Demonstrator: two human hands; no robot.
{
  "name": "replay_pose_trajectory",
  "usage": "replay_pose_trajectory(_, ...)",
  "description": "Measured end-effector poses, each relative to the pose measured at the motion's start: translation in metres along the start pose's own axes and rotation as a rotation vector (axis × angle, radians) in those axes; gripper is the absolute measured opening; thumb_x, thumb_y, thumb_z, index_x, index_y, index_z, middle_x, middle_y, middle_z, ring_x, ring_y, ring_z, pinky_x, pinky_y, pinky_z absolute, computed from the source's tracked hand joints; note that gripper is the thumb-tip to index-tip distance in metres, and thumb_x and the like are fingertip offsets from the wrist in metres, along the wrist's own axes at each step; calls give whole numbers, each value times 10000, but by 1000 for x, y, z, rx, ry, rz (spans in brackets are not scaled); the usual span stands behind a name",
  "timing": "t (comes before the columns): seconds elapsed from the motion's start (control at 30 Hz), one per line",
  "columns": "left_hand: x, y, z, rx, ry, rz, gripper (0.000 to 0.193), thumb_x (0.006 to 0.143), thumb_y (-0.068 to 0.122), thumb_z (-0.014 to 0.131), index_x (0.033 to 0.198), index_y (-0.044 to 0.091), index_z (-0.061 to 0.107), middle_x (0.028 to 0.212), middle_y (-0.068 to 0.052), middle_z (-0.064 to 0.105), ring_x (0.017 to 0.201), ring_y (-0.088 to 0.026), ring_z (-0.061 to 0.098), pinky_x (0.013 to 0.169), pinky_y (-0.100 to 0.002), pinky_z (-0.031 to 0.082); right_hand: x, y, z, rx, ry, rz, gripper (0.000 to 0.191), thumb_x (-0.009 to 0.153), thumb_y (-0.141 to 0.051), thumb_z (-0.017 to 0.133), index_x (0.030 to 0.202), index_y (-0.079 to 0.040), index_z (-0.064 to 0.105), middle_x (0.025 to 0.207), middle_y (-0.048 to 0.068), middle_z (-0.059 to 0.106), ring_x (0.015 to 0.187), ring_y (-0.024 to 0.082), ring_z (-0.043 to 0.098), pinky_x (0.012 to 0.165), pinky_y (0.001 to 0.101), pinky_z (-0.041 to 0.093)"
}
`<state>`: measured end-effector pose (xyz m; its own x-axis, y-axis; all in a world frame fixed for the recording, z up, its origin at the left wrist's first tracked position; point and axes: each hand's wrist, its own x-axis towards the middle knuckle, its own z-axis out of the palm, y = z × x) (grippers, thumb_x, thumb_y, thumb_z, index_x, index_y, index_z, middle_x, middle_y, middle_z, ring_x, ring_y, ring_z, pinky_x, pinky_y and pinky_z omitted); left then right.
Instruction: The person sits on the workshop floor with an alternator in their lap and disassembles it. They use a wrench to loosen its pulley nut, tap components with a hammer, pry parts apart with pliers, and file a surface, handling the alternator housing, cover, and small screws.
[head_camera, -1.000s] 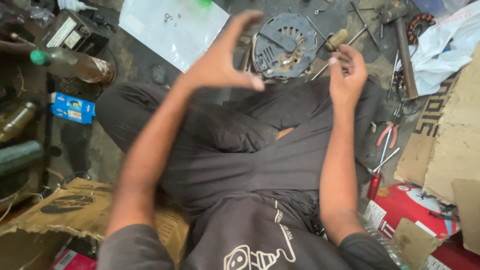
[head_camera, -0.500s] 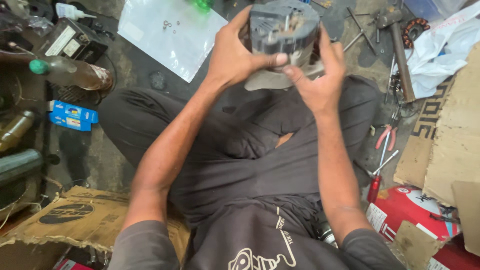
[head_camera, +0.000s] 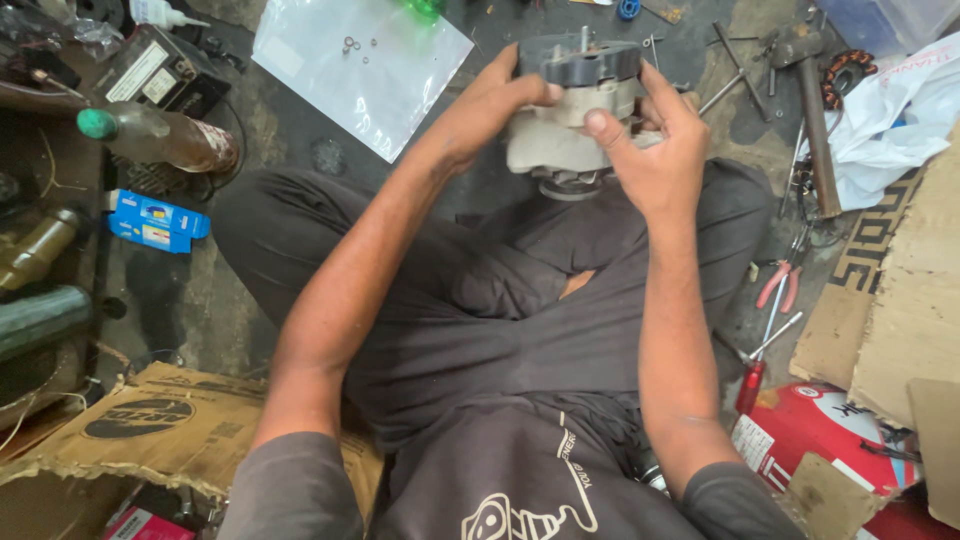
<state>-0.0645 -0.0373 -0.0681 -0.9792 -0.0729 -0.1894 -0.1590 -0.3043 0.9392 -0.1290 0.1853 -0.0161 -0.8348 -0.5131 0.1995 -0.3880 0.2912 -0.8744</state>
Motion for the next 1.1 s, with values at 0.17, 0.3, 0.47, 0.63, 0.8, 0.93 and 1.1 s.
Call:
replay_pose_trajectory(0.17, 6, -11, -13, -113, -101, -30, 602, 931, 339, 389, 1411, 38, 594, 1046, -55, 724, 879, -182, 696, 817, -292, 535, -6, 9, -3, 71, -25, 67, 711, 982, -407, 833, 1460, 56, 582, 1133, 130, 719, 1003, 145, 715, 876, 269, 571)
replay_pose_trajectory(0.3, 7, -24, -22, -178, -45, -53, 548, 952, 253, 411, 1447, 56, 541, 1052, -36, 716, 879, -142, 672, 773, -300, 535, -6, 7, 1, -197, 44, -66, 693, 1018, -413, 847, 1457, 66, 606, 1105, 157, 670, 961, 175, 650, 855, 291, 548)
replay_pose_trajectory(0.47, 3, -32, -22, -318, -52, 2, 601, 951, 122, 467, 1518, -40, 581, 1084, -74, 663, 828, -125, 575, 705, -268, 472, -1, 6, 5, -155, 63, -42, 645, 993, -400, 805, 1389, 74, 621, 1035, 109, 688, 888, 145, 618, 781, 262, 504)
replay_pose_trajectory(0.63, -10, -14, -4, -169, 58, 162, 650, 885, 38, 609, 1517, -26, 469, 1353, -165, 710, 978, -114, 696, 731, -234, 539, -16, 29, 12, 239, 117, -31, 585, 1066, -385, 688, 1393, 89, 586, 1115, 55, 680, 985, 112, 622, 868, 277, 518)
replay_pose_trajectory(0.8, -34, 25, 18, -134, 79, 261, 794, 886, 90, 822, 1563, 0, 417, 1365, -189, 702, 1067, -152, 731, 883, -271, 589, -16, 69, 12, 576, 290, 180, 513, 1087, -401, 621, 1240, 87, 674, 1080, 76, 703, 983, 159, 612, 897, 312, 519)
replay_pose_trajectory(0.93, -58, 40, 26, 157, 112, 580, 923, 875, 197, 877, 1589, 91, 301, 1476, -245, 565, 1190, -264, 676, 1075, -402, 415, -11, 74, 11, 1043, 405, 406, 512, 1073, -407, 593, 1258, 65, 662, 1112, 84, 699, 1014, 181, 623, 918, 336, 527)
replay_pose_trajectory(1.1, -52, 22, 38, 394, 233, 477, 1039, 768, 374, 955, 1540, 30, 350, 1453, -227, 551, 1380, -326, 524, 1193, -440, 418, -33, 45, 34, 1435, 159, 617, 514, 1055, -416, 560, 1280, 38, 645, 1152, 95, 694, 1053, 209, 635, 945, 366, 538)
